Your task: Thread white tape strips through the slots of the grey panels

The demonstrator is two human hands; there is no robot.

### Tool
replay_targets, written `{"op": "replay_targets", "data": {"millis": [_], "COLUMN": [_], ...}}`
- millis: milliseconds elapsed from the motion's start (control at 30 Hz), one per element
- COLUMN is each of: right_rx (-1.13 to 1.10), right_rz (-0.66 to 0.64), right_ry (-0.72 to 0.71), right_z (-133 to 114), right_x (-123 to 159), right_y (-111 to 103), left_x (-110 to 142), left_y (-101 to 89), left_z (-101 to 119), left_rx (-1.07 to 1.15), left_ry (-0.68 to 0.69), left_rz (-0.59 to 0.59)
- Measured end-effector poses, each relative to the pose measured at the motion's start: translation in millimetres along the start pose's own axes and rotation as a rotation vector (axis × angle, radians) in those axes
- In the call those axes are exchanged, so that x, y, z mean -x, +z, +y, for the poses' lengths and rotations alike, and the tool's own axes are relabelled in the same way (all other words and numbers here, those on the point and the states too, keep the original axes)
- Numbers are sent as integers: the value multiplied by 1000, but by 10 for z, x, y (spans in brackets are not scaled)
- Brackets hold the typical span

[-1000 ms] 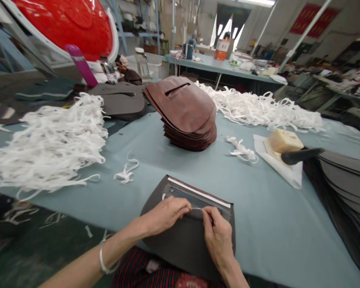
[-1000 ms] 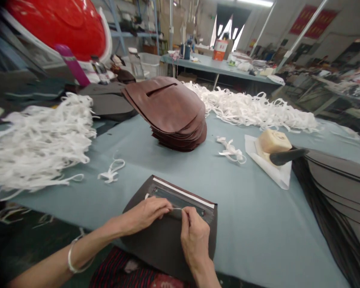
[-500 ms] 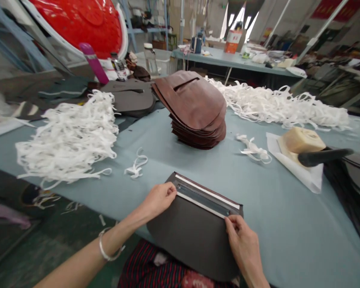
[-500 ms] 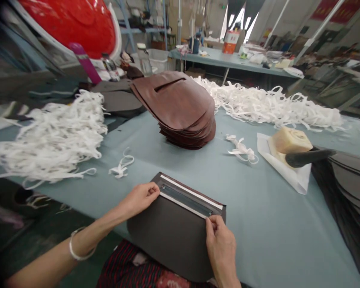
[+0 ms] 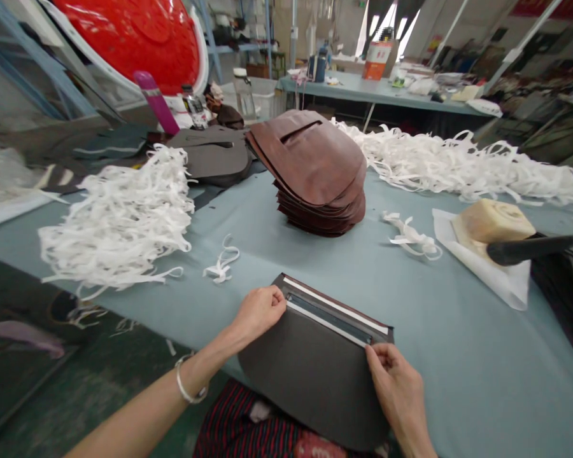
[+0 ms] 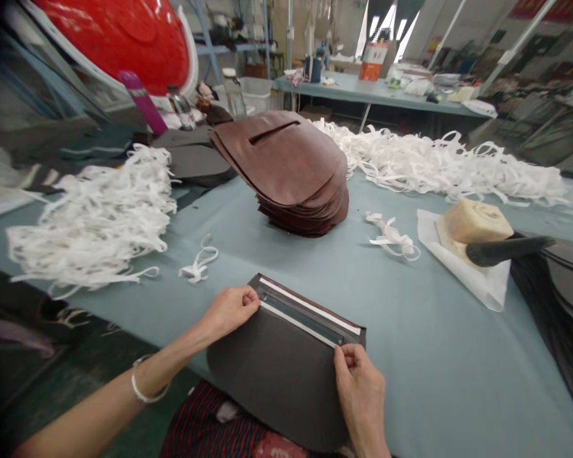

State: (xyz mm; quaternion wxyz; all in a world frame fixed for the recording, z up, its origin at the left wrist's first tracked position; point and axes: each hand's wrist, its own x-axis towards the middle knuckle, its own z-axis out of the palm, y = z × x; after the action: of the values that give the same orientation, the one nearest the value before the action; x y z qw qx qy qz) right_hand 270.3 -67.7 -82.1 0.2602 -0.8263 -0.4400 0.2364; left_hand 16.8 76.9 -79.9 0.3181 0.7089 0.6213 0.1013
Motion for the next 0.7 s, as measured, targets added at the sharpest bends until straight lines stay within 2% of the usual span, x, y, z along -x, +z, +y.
{"op": "replay_targets", "data": {"millis": [200, 267, 367, 433, 500, 600, 700], "right_rx": [-15, -26, -31, -26, -20, -22, -9], "right_rz": [-48, -62, -64, -43, -21, -6, -1], "right_ry": [35, 41, 68, 85, 90, 93, 105], "right_z": [50, 57, 42, 25, 11, 0, -5], "right_x": [-26, -39, -54, -62, -65, -63, -63], "right_y": [-8, -19, -38, -47, -51, -50, -47], "left_x": [41, 95, 192, 255, 315, 404, 480], "left_y": [51, 102, 192, 237, 256, 253, 259], "left_z": [45, 70, 71, 41, 0, -38, -22], "left_rx": [-82, -136, -283, -381, -454, -564, -697], "left_ry": [9, 100, 336, 442, 504, 584, 613], "left_rz": [47, 125, 260, 304, 301, 236, 190]}}
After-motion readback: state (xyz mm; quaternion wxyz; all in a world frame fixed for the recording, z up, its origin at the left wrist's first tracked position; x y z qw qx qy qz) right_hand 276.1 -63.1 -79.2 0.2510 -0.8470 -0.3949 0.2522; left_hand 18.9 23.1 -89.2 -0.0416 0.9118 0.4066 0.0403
